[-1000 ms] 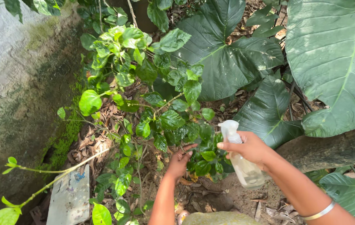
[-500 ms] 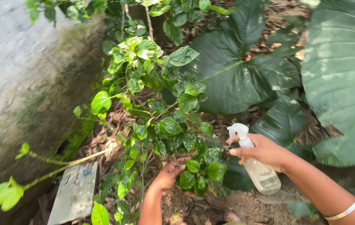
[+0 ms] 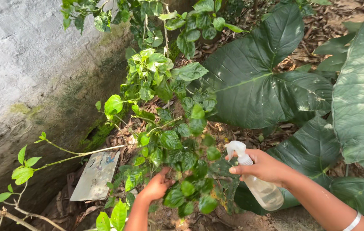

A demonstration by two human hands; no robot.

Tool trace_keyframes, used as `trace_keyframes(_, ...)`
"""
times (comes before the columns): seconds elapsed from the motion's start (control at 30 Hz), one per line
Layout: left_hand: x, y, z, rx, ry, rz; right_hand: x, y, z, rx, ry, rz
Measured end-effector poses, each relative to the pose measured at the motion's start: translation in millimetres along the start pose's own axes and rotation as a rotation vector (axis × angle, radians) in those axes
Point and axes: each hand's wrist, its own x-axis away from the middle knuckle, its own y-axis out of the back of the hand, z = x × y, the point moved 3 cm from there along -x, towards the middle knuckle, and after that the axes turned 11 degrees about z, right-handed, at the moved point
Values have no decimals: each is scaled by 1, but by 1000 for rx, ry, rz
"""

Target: The person sprays a liquid onto the leaves of a plant using a spray bottle while holding the branches by hand.

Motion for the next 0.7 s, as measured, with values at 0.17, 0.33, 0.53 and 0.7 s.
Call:
trace_keyframes(0.17,11,-1,0,5,-70,104,8,1,-7,-37,10,88)
trace_keyframes(0.33,8,-5,-4,-29,-23,108,29,-3,-13,-42,10,158)
trace_keyframes(0.53,-4,-7,-1,-132,5,80,41,-3,-18,141,57,93)
trace_keyframes(0.7,-11,-15,-5,-129,-40,120,48,-3,-5,336,98,-76)
